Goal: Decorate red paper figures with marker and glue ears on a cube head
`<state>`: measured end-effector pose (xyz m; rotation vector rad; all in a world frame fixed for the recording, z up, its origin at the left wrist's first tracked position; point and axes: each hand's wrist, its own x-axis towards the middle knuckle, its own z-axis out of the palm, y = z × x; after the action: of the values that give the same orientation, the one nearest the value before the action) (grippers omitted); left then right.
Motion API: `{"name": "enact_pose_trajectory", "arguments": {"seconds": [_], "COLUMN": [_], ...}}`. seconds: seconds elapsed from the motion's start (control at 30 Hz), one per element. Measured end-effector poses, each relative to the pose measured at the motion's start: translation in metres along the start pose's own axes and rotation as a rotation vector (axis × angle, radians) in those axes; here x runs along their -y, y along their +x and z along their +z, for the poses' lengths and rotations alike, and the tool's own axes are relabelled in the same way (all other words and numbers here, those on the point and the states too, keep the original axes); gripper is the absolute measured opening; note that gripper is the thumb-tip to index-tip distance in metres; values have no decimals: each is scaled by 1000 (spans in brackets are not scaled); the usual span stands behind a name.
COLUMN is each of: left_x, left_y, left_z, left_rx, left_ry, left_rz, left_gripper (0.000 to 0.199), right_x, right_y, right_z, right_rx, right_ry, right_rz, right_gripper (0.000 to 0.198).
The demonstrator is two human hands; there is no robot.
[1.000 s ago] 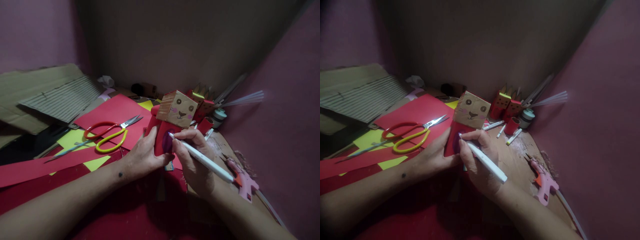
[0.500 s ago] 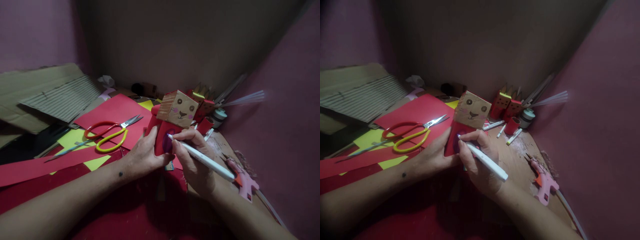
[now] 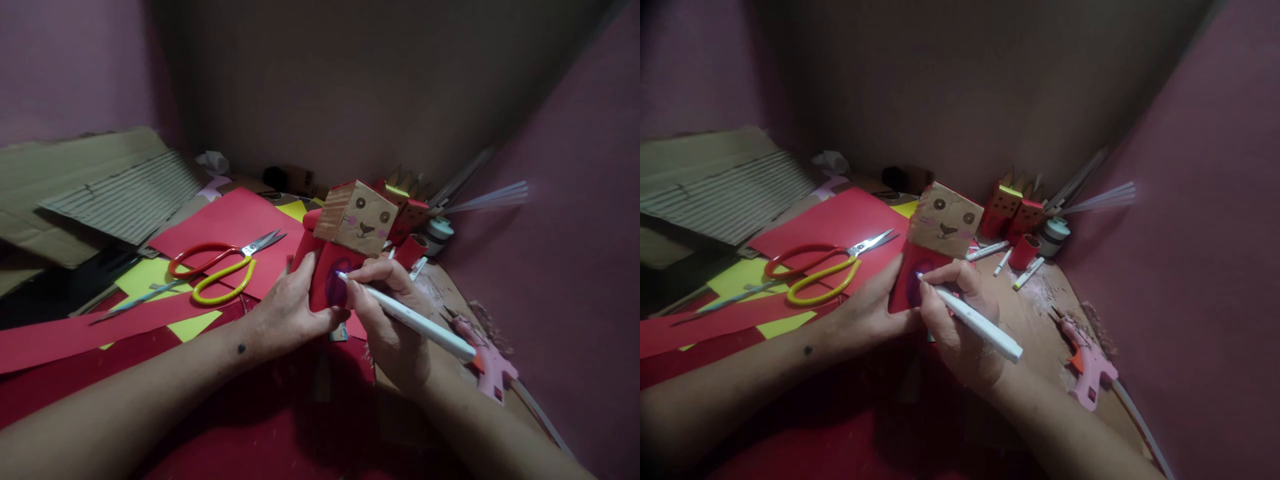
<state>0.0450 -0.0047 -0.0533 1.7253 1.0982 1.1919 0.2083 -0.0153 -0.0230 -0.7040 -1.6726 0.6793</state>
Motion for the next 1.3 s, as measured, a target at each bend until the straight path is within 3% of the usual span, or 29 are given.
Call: {"name": "enact_pose_trajectory", "arguments": {"seconds": [0.67, 1.3], "left_x": [-5, -8], "left_y": [1, 0], "left_z": [-1, -1], "left_rx": [-1, -15], "left_ry": [-10, 16], "left_rz": [-27, -40], "left_gripper": [56, 57], "right_x": [-4, -6], "right_y": [1, 1], "right_z": [3, 3], "right_rx": [-131, -142], "right_ry": [69, 112], "right_rz": [27, 23], "right_gripper": [9, 9]}}
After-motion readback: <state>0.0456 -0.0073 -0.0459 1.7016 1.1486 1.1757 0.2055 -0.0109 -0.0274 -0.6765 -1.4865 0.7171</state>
